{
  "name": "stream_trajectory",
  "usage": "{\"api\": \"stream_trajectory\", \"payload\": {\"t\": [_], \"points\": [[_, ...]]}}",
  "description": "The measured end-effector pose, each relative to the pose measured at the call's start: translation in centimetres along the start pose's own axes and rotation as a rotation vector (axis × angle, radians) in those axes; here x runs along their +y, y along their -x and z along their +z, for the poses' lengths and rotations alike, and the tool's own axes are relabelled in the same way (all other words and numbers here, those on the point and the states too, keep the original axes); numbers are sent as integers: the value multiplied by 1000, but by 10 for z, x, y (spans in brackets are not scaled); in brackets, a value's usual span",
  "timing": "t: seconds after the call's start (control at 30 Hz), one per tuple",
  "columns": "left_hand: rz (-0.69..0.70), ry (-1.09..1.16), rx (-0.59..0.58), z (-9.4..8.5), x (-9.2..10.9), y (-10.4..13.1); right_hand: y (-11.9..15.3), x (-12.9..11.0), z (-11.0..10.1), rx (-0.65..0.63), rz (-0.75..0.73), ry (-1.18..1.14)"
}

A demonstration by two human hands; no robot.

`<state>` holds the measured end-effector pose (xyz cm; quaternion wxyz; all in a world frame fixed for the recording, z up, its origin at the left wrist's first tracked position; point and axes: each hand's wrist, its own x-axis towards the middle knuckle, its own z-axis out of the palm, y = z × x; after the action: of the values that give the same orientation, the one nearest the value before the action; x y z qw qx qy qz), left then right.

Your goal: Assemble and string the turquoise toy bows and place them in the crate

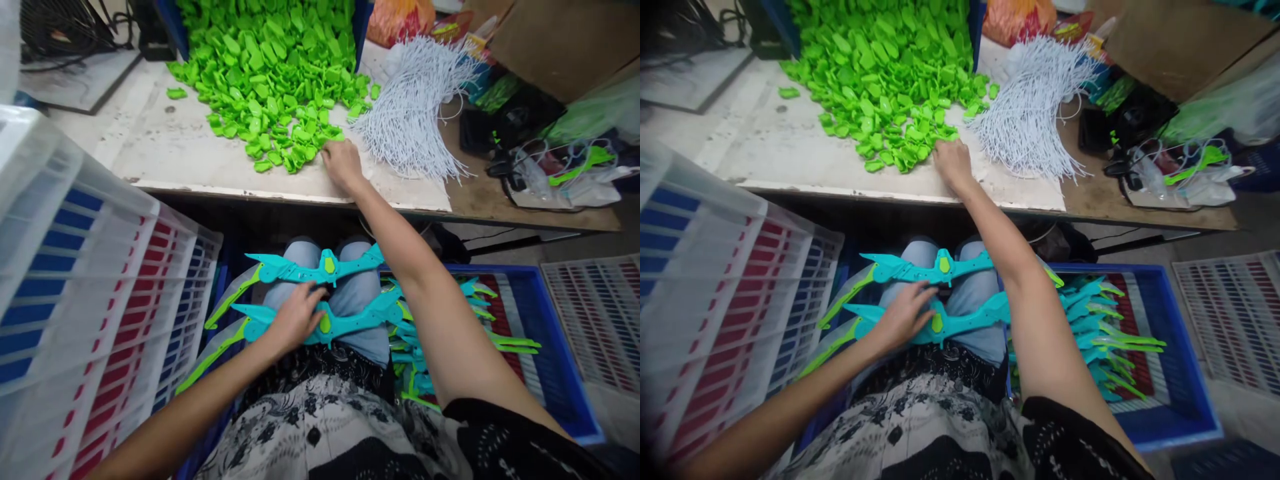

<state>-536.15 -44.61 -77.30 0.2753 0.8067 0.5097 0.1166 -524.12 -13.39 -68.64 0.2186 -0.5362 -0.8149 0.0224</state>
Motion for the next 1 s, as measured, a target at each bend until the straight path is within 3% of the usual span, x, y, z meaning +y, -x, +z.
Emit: {"api": "stream_trajectory", "payload": {"t": [0.07, 0.1, 0.2, 0.27, 0.43, 0.5, 0.6, 0.7, 0.77, 0.83, 1.0], "points": [[-24, -143, 122, -3, -4, -23, 3, 8, -10, -47, 71, -107], [-16, -202, 128, -2, -6, -36, 6, 13, -15, -76, 119, -163], [1, -273, 13, 4, -12, -68, 22, 27, -28, -104, 246, -230], [19, -248, -45, 4, -18, -81, 36, 32, -35, -56, 284, -132], [49, 27, -99, -25, -36, -102, 68, 33, -51, -48, 300, 116], [33, 123, -133, -42, -43, -112, 74, 35, -56, -56, 198, 105], [11, 322, -279, -59, -54, -127, 74, 43, -61, -119, -166, 3], [-80, 613, -526, -61, -63, -137, 70, 52, -63, -298, -478, -58], [-164, 766, -621, -55, -66, -140, 68, 53, -64, -369, -547, -29], [-205, 841, -611, -46, -67, -140, 71, 50, -64, -378, -543, 35], [-181, 790, -441, -32, -66, -137, 95, 33, -60, -312, -549, 275]]}}
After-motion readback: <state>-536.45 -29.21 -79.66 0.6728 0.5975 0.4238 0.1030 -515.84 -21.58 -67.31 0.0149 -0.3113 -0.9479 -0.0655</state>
